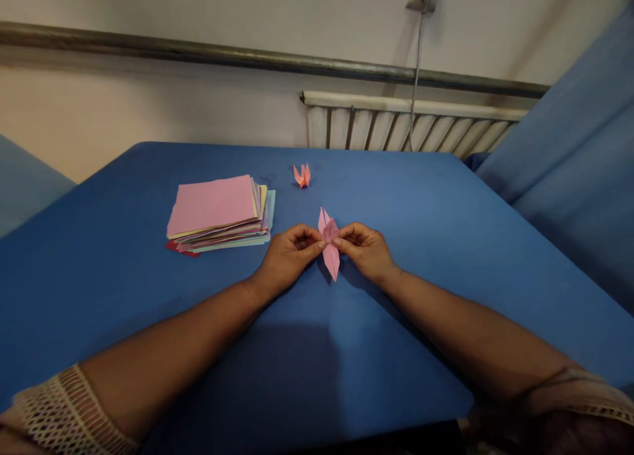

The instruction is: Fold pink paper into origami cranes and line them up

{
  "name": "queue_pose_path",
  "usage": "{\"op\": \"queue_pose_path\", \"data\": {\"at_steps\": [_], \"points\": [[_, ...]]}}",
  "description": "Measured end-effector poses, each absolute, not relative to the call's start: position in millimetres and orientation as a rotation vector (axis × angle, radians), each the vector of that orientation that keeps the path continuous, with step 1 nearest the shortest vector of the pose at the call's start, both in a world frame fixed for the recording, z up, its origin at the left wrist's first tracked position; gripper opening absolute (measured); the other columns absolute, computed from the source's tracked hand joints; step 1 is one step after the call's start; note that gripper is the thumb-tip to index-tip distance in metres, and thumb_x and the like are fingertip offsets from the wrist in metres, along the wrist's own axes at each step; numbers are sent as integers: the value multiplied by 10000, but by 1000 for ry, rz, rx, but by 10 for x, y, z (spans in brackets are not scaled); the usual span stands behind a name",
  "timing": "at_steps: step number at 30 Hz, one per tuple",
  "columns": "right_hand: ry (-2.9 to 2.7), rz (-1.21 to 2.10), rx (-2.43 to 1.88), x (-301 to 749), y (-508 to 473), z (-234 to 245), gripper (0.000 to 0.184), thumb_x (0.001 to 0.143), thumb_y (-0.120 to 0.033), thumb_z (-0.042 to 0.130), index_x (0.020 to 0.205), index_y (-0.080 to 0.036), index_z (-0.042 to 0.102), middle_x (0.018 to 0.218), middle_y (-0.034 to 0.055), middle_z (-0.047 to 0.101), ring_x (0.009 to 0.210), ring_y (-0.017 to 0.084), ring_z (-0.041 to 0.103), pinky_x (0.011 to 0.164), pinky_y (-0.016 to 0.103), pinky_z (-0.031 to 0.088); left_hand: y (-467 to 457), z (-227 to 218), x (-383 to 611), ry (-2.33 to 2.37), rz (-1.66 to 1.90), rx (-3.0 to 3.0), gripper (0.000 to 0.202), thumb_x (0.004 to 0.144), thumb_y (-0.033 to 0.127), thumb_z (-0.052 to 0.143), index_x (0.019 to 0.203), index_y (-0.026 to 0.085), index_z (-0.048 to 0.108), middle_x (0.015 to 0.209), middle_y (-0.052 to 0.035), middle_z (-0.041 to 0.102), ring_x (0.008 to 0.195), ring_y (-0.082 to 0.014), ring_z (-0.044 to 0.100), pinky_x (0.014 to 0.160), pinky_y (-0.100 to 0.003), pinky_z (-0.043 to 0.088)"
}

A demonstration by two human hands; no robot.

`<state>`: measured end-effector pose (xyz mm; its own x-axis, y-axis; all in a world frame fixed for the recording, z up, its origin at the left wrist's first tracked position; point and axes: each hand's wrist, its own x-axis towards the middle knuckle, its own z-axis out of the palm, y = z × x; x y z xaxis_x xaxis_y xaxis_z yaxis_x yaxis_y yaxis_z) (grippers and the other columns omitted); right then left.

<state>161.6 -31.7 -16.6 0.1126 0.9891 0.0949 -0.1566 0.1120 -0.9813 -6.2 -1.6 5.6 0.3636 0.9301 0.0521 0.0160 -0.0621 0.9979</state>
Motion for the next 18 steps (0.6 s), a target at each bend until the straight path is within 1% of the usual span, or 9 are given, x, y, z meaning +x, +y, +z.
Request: {"op": "queue_pose_path", "data": {"at_steps": [4, 7, 11, 13, 16, 18], "points": [[-1108, 1099, -1094, 1613, -345, -148, 276, 655, -420, 820, 712, -215, 645, 668, -17, 662, 635, 132, 605, 676, 308, 517, -44, 69, -41, 914, 953, 1382, 303, 650, 371, 837, 770, 172, 644, 785, 12, 665, 734, -125, 617, 756, -274, 503], [-1142, 1072, -1112, 1603, -371, -135, 264, 674, -416, 814, 701, -215, 645, 660, -13, 657, 617, 130, 591, 646, 301, 511, -56, 73, -34, 959, 979, 1425, 287, 668, 393, 818, 738, 173, 649, 740, 16, 650, 697, -122, 595, 710, -266, 497], [-1118, 1113, -1074, 1600, -377, -115, 239, 683, -389, 808, 711, -206, 657, 686, -19, 664, 622, 111, 596, 662, 284, 506, -58, 64, -34, 1008, 996, 1430, 282, 667, 388, 822, 704, 172, 645, 698, 22, 643, 653, -113, 581, 664, -253, 481], [-1085, 1157, -1055, 1602, -370, -103, 269, 664, -387, 819, 734, -207, 633, 664, -36, 656, 603, 102, 592, 648, 275, 502, -62, 59, -34, 1024, 982, 1422, 297, 654, 398, 834, 698, 172, 647, 687, 19, 650, 642, -116, 585, 653, -255, 481], [-1014, 1232, -1046, 1603, -360, -89, 368, 614, -394, 848, 820, -215, 601, 613, -62, 640, 551, 101, 577, 609, 272, 495, -69, 54, -34, 1026, 973, 1433, 303, 651, 405, 836, 700, 173, 647, 689, 16, 658, 643, -121, 595, 663, -261, 491], [-1001, 1277, -1054, 1604, -359, -83, 384, 612, -413, 847, 837, -209, 613, 613, -55, 641, 543, 102, 570, 602, 275, 492, -72, 50, -33, 1014, 989, 1423, 305, 649, 396, 838, 705, 173, 637, 693, 20, 655, 649, -120, 599, 673, -260, 496]]}}
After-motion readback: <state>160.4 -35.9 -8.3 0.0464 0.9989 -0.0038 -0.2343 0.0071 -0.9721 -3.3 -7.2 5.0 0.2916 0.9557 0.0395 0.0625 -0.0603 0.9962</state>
